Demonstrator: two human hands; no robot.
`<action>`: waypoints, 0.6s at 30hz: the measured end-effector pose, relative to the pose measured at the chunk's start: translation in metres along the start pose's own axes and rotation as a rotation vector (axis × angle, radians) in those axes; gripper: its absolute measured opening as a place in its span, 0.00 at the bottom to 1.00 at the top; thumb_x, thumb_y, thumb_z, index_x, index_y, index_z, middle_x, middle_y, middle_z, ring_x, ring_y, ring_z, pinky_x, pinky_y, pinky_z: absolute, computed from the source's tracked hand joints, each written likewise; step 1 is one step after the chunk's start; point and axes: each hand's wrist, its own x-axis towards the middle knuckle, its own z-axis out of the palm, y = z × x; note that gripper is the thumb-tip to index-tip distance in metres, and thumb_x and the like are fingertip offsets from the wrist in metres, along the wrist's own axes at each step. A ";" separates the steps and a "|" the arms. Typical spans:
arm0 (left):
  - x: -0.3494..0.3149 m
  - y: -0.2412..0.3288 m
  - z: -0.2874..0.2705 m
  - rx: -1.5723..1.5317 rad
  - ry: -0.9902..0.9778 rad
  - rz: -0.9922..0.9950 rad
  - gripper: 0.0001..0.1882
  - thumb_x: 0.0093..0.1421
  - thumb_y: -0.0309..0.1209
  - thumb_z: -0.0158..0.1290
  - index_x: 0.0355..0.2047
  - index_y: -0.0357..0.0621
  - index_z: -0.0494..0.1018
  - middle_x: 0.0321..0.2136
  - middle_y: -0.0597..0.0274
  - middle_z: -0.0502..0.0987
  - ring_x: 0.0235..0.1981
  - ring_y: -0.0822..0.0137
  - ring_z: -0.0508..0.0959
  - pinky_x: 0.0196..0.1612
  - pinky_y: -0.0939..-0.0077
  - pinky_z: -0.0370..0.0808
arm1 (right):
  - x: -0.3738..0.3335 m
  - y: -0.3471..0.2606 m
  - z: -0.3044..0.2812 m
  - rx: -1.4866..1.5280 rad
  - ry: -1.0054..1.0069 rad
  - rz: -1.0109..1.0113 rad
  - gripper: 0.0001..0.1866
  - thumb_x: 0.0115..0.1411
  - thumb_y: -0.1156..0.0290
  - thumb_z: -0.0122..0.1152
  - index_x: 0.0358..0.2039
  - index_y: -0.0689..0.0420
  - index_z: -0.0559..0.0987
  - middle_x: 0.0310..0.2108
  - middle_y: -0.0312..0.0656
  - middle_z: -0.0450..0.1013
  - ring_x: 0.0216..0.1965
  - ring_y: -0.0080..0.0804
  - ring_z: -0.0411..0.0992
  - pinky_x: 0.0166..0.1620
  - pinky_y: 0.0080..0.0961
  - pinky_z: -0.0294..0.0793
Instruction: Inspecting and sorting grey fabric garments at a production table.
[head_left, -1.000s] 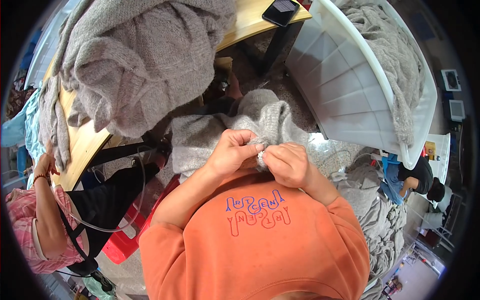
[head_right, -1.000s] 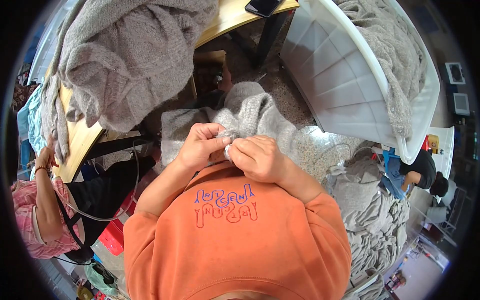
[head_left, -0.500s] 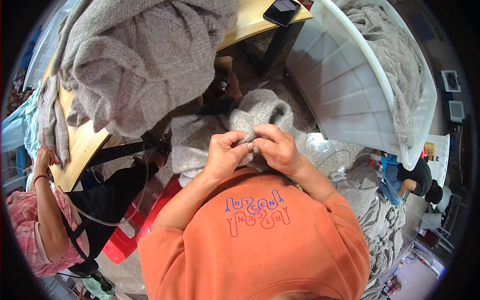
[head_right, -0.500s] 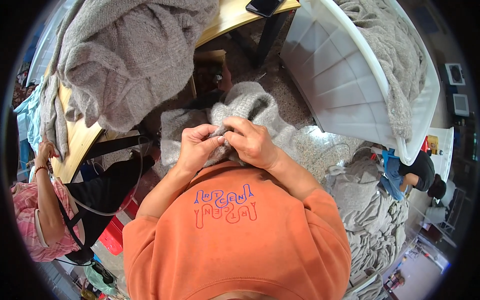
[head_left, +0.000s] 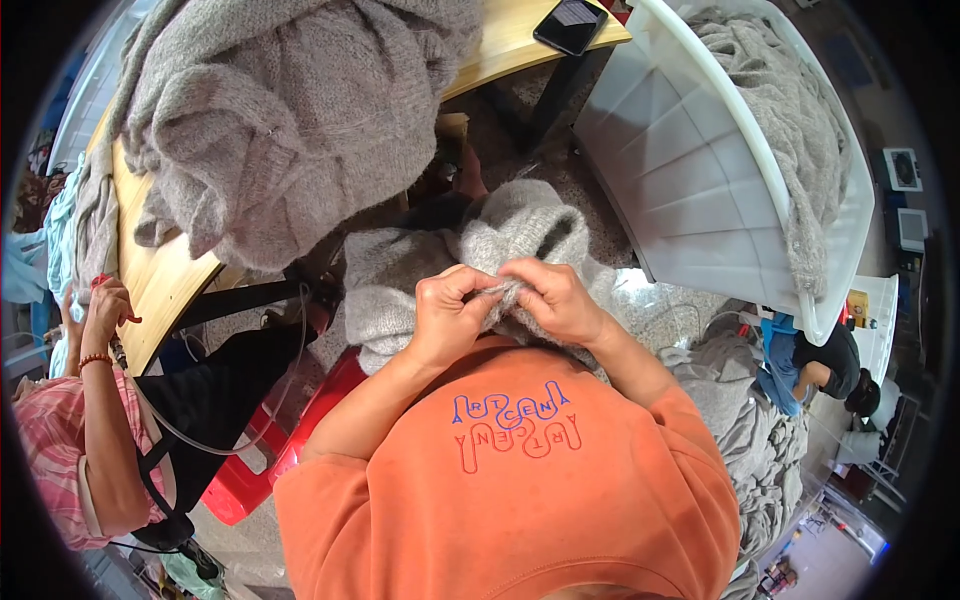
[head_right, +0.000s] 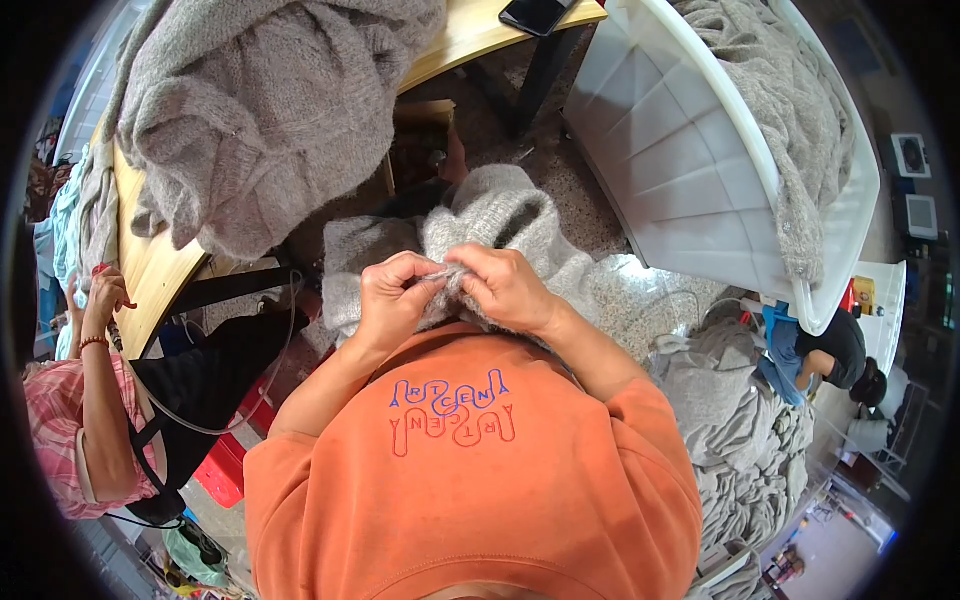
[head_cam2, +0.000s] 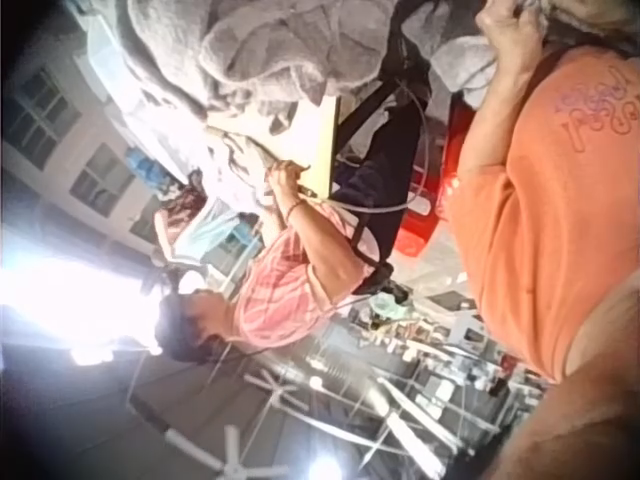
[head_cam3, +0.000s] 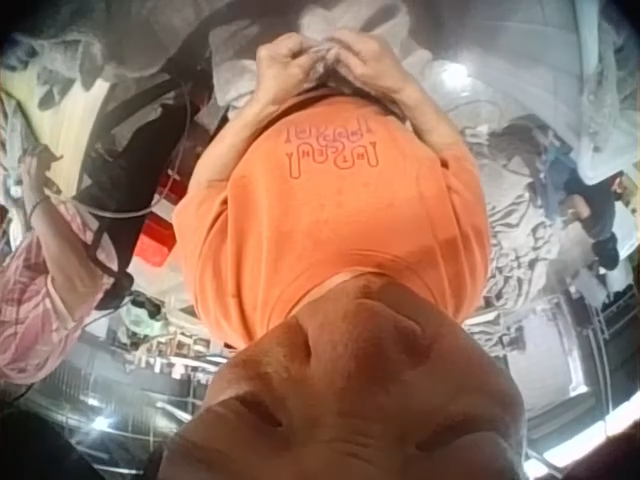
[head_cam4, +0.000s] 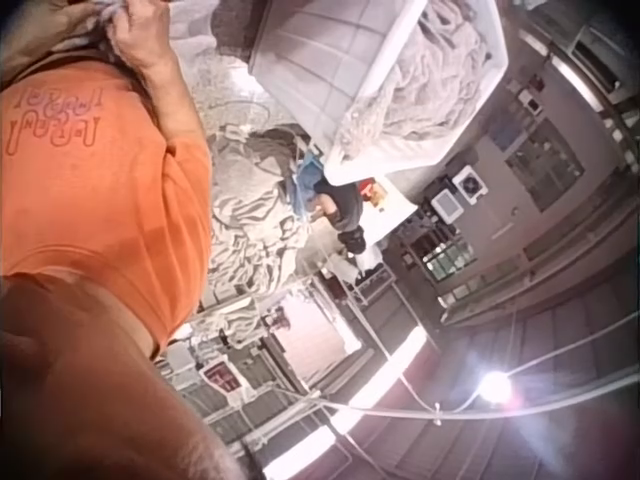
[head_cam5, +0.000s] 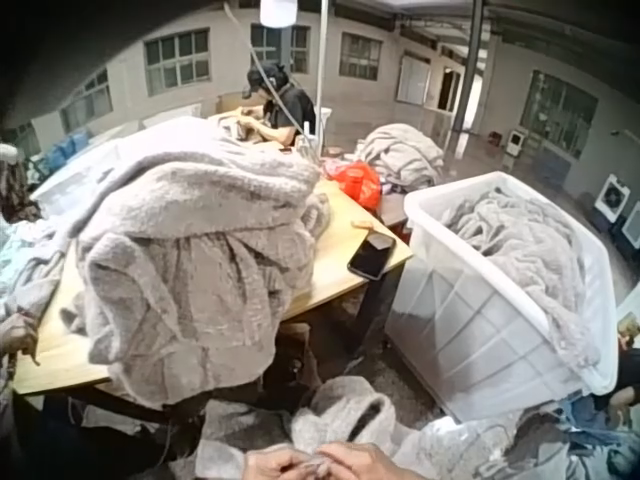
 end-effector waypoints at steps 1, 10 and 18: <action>0.000 0.000 0.000 0.056 0.017 0.067 0.04 0.44 0.18 0.55 0.23 0.35 0.74 0.19 0.59 0.74 0.20 0.73 0.73 0.23 0.81 0.68 | 0.000 0.001 0.002 -0.091 -0.010 -0.037 0.10 0.44 0.80 0.53 0.30 0.61 0.71 0.24 0.45 0.69 0.24 0.44 0.70 0.27 0.31 0.69; 0.001 -0.003 0.005 0.159 0.164 0.188 0.05 0.43 0.17 0.54 0.21 0.37 0.72 0.18 0.57 0.72 0.18 0.68 0.73 0.22 0.79 0.68 | -0.004 0.001 0.019 -0.450 0.214 -0.243 0.06 0.39 0.81 0.53 0.20 0.59 0.67 0.15 0.42 0.62 0.17 0.38 0.66 0.18 0.29 0.64; 0.001 -0.007 0.016 0.309 0.266 0.394 0.07 0.42 0.17 0.53 0.23 0.38 0.70 0.17 0.55 0.69 0.17 0.59 0.71 0.20 0.74 0.68 | 0.007 0.005 0.023 -0.520 0.260 -0.194 0.07 0.38 0.80 0.53 0.17 0.57 0.65 0.15 0.41 0.63 0.17 0.38 0.66 0.18 0.31 0.64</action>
